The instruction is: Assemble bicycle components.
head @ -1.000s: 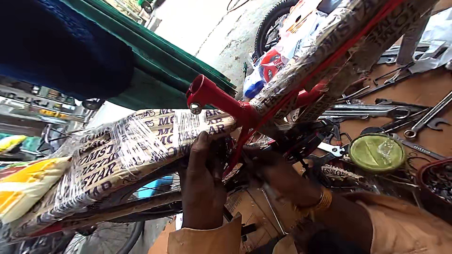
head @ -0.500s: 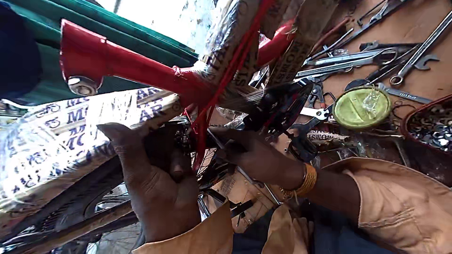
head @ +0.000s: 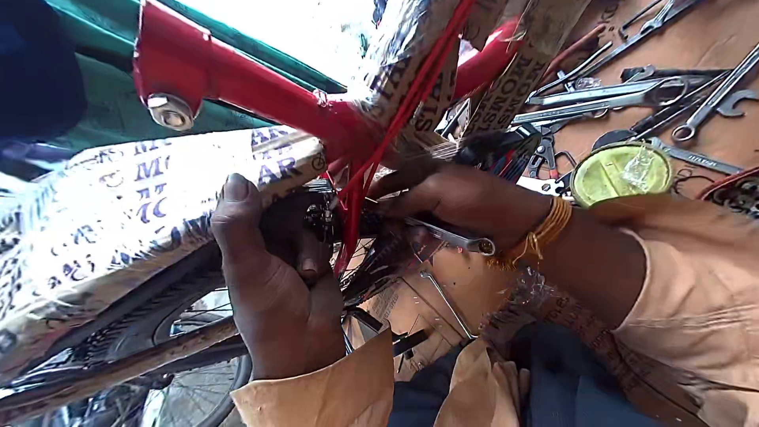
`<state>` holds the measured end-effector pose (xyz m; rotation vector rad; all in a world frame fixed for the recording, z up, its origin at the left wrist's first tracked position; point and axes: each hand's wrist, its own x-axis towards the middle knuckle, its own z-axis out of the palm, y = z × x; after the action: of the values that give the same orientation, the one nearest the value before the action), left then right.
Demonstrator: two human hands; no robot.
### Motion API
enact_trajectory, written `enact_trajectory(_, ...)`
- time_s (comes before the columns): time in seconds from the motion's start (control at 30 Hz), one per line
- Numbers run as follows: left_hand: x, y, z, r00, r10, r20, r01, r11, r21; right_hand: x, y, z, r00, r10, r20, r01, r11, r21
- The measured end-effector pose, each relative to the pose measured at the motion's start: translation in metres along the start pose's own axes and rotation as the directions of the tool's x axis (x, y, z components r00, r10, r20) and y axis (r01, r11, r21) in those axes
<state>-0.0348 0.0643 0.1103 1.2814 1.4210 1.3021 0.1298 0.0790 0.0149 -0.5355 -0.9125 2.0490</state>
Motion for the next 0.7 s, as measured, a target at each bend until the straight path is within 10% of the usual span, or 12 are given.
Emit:
enact_trajectory(0.33, 0.001, 0.001, -0.002, 0.999, -0.022, 0.038, 0.023, 1.0, -0.004, -0.003, 0.067, 0.046, 0.938, -0.176, -0.298, 0.184, 0.983, -0.001)
enact_trajectory(0.7, 0.003, 0.0, -0.001, 0.999, -0.04, 0.033, 0.041, 0.999, -0.021, 0.001, 0.078, 0.067, 0.95, -0.187, -0.252, 0.233, 0.958, 0.167)
